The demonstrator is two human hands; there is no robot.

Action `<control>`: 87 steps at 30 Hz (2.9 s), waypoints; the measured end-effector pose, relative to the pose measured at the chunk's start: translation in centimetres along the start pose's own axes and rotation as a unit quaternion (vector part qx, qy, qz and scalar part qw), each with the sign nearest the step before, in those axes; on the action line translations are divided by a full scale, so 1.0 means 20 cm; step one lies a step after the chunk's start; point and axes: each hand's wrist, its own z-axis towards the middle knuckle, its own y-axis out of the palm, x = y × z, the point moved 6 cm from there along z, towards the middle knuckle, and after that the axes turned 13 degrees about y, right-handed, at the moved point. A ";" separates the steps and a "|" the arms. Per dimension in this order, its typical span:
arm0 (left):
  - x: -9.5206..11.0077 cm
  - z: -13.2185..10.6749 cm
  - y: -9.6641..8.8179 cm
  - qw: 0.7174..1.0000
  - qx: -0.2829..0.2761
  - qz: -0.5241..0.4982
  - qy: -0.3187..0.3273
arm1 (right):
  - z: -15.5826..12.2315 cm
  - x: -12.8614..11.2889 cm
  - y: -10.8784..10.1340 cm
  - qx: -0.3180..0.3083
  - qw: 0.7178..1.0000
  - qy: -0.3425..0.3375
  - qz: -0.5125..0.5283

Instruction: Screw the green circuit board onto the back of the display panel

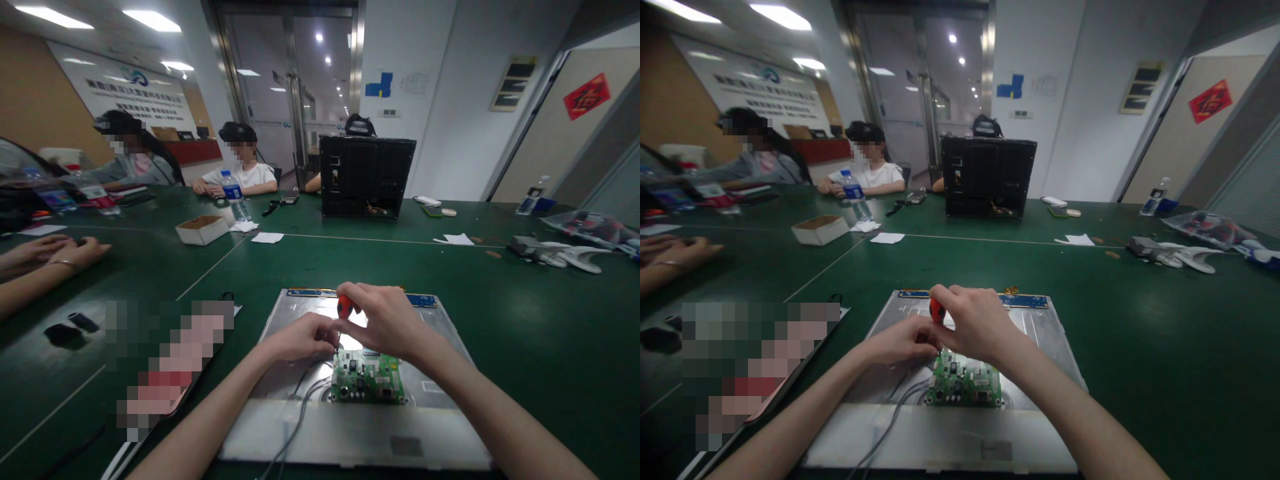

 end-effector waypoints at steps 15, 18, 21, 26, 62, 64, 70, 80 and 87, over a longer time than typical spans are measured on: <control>-0.01 0.00 0.00 1.000 0.009 -0.006 -0.003 | 0.00 0.00 -0.02 0.008 1.000 0.022 -0.018; -0.02 0.00 0.00 1.000 0.015 -0.011 0.002 | -0.01 -0.01 -0.02 -0.002 1.000 0.014 -0.015; -0.02 0.00 0.00 1.000 0.009 -0.013 0.002 | -0.01 -0.01 -0.01 -0.013 0.999 0.027 -0.031; -0.02 0.00 0.00 1.000 0.009 -0.016 -0.010 | 0.00 -0.01 0.00 -0.013 0.999 0.028 -0.014; 0.01 0.00 0.00 1.000 0.007 -0.011 0.004 | 0.00 -0.02 -0.01 -0.012 0.999 0.021 -0.044; 0.01 0.00 0.00 1.000 0.006 -0.008 0.005 | 0.00 -0.02 -0.01 -0.014 0.999 0.020 -0.043; 0.03 0.00 0.00 1.000 0.011 -0.006 0.009 | 0.01 -0.02 0.00 -0.009 0.999 0.022 -0.041; 0.00 0.01 0.00 0.999 0.006 0.015 0.043 | -0.01 -0.02 -0.02 -0.041 0.999 -0.003 0.006; -0.01 0.01 0.00 0.999 0.003 0.003 0.041 | 0.00 -0.02 -0.01 -0.034 0.999 -0.003 -0.017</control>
